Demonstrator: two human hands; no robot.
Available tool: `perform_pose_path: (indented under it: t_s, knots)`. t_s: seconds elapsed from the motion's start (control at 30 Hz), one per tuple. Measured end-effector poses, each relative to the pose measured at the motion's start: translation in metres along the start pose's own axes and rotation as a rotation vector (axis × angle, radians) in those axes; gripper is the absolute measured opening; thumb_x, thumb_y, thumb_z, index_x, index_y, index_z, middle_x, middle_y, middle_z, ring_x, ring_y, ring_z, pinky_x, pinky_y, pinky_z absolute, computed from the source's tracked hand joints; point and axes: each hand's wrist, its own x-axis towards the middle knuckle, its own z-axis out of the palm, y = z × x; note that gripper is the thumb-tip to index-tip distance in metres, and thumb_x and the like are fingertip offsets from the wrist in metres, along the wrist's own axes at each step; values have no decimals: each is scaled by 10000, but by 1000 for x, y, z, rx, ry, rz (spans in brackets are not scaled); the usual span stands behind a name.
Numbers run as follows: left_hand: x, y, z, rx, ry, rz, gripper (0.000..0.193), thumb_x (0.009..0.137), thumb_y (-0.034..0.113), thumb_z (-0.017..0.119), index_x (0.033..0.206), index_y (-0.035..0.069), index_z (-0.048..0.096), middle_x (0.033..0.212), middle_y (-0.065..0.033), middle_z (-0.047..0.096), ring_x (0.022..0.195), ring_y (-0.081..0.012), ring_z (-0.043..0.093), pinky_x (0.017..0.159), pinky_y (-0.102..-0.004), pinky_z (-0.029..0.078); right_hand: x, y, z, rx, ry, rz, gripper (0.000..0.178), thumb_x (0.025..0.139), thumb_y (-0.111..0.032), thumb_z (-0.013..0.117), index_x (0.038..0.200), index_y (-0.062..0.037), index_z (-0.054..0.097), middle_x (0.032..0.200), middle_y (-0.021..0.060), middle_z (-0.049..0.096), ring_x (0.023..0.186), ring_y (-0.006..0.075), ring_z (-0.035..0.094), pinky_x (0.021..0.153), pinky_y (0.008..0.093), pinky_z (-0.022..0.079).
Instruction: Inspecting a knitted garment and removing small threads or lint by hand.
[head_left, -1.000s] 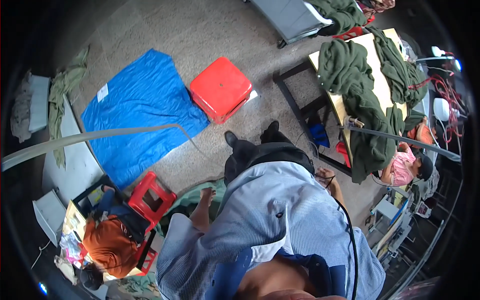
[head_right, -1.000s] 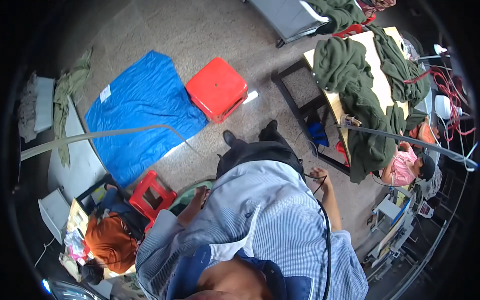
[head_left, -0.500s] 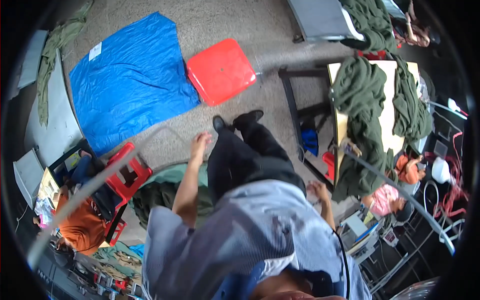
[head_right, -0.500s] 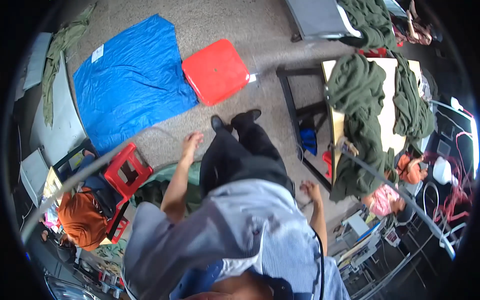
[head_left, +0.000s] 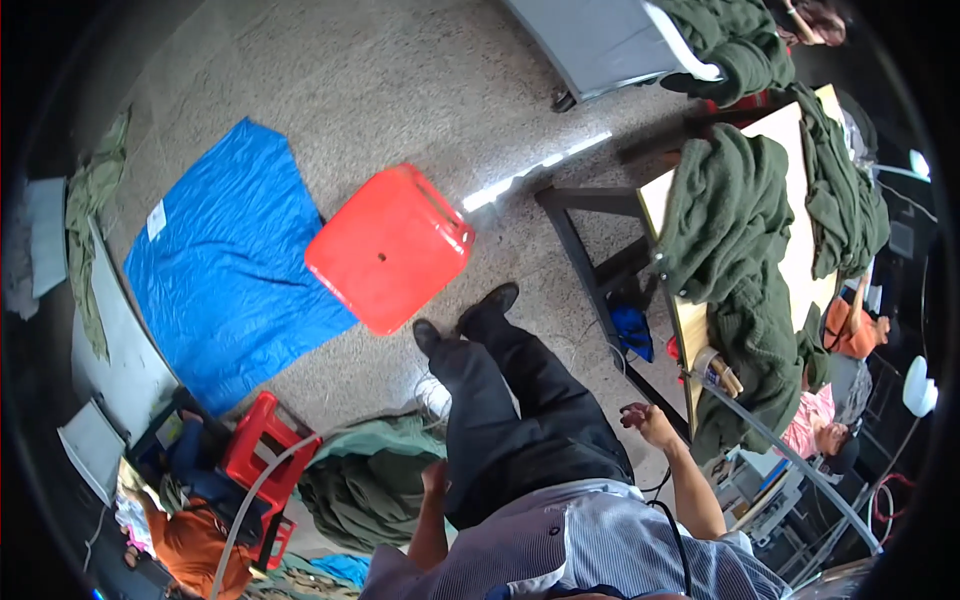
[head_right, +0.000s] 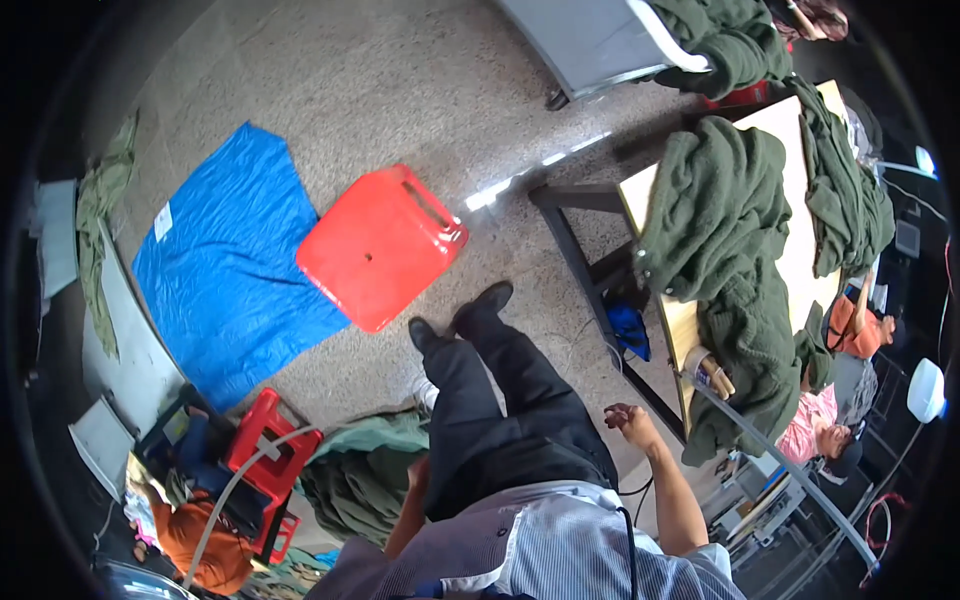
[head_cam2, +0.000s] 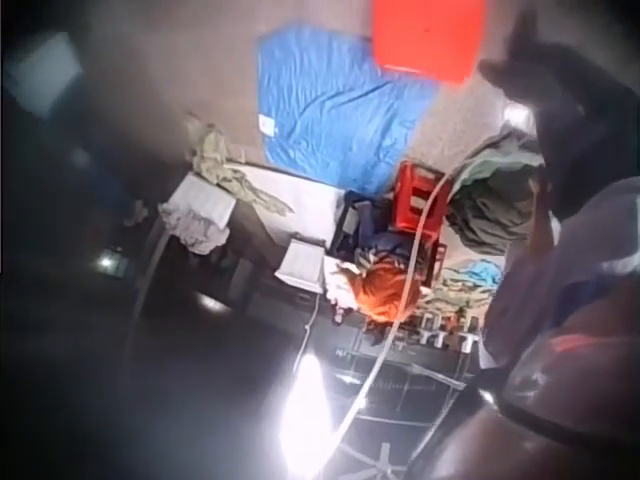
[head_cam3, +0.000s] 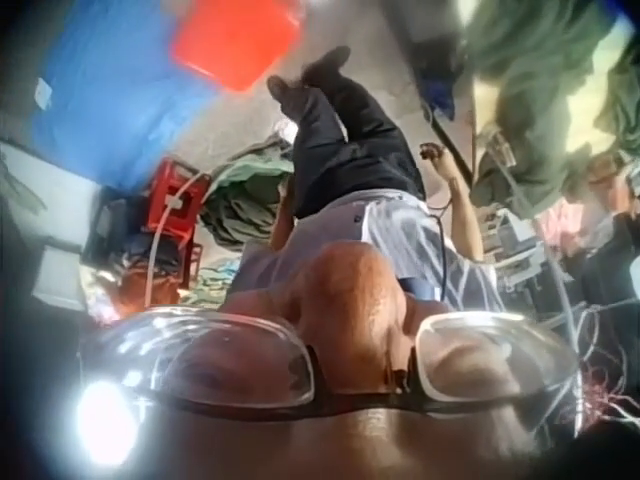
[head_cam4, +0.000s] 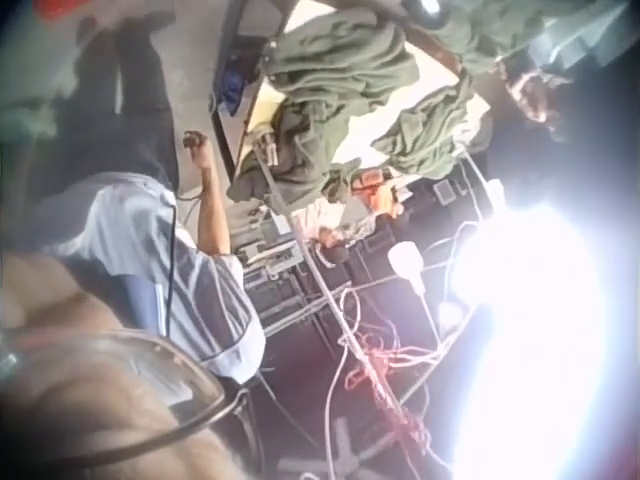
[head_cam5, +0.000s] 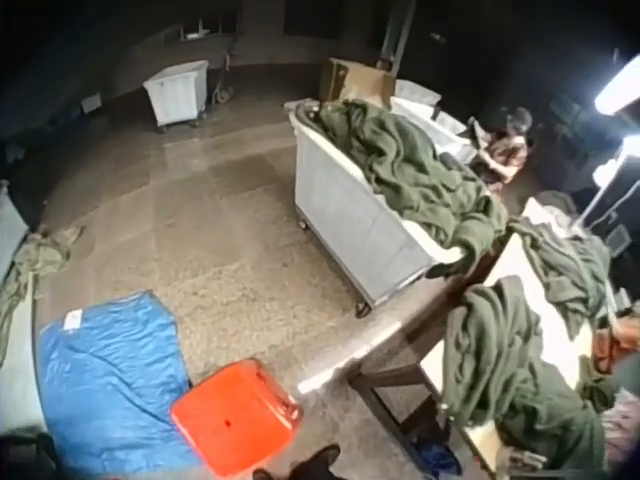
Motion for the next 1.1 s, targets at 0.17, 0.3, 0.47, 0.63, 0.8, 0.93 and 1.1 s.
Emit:
perform_pose_path:
  t_s: [0.17,0.3,0.47,0.63,0.8,0.93,1.1]
  knots:
    - [59,63,3,-331,-112,79,415,949,174,715,1364,157,721,1239,-168,776,1111,-447,736,899,-523,617,5,-40,-21,-119,66,-80,294,1099,-167,740,1310,37,760,1037,94,821,960,161,751,869,335,605]
    - [130,72,-28,-311,5,161,367,1032,213,684,1382,114,735,1192,-110,798,1050,-378,761,838,-483,614,18,-67,-29,-129,48,-78,295,1085,-255,731,1271,-35,797,1047,229,813,1001,334,814,880,410,619]
    - [278,223,-143,-821,-24,-395,440,1133,395,668,1339,19,765,1169,-86,792,1121,-233,745,986,-352,560,37,3,-56,-150,115,23,288,1055,-286,748,1233,-72,819,1120,222,819,1075,414,793,919,454,626]
    - [432,279,-219,314,44,134,554,980,218,823,1476,30,662,1512,-212,649,1443,-335,611,1189,-499,495,68,-25,-74,-129,111,95,276,1033,-285,756,1230,-102,821,1094,211,820,1050,417,787,906,467,629]
    - [575,308,-266,930,-448,493,844,863,331,898,1591,65,565,1699,-169,471,1612,-378,389,1288,-623,330,87,-138,-120,-15,380,-64,262,1020,-229,754,1215,-55,779,1031,235,798,989,443,762,849,519,609]
    - [709,297,-300,1570,-788,577,688,970,311,755,1584,44,595,1751,-145,430,1640,-326,352,1297,-619,306,109,-236,-174,31,669,-91,300,961,-206,833,1198,-64,716,1043,180,720,992,437,727,852,510,601]
    - [850,428,-240,1290,-794,681,629,994,309,732,1552,42,618,1691,-140,477,1580,-313,401,1266,-595,340,157,-274,-202,-49,893,30,732,773,-446,994,1308,-81,653,1079,155,584,1013,381,669,854,492,567]
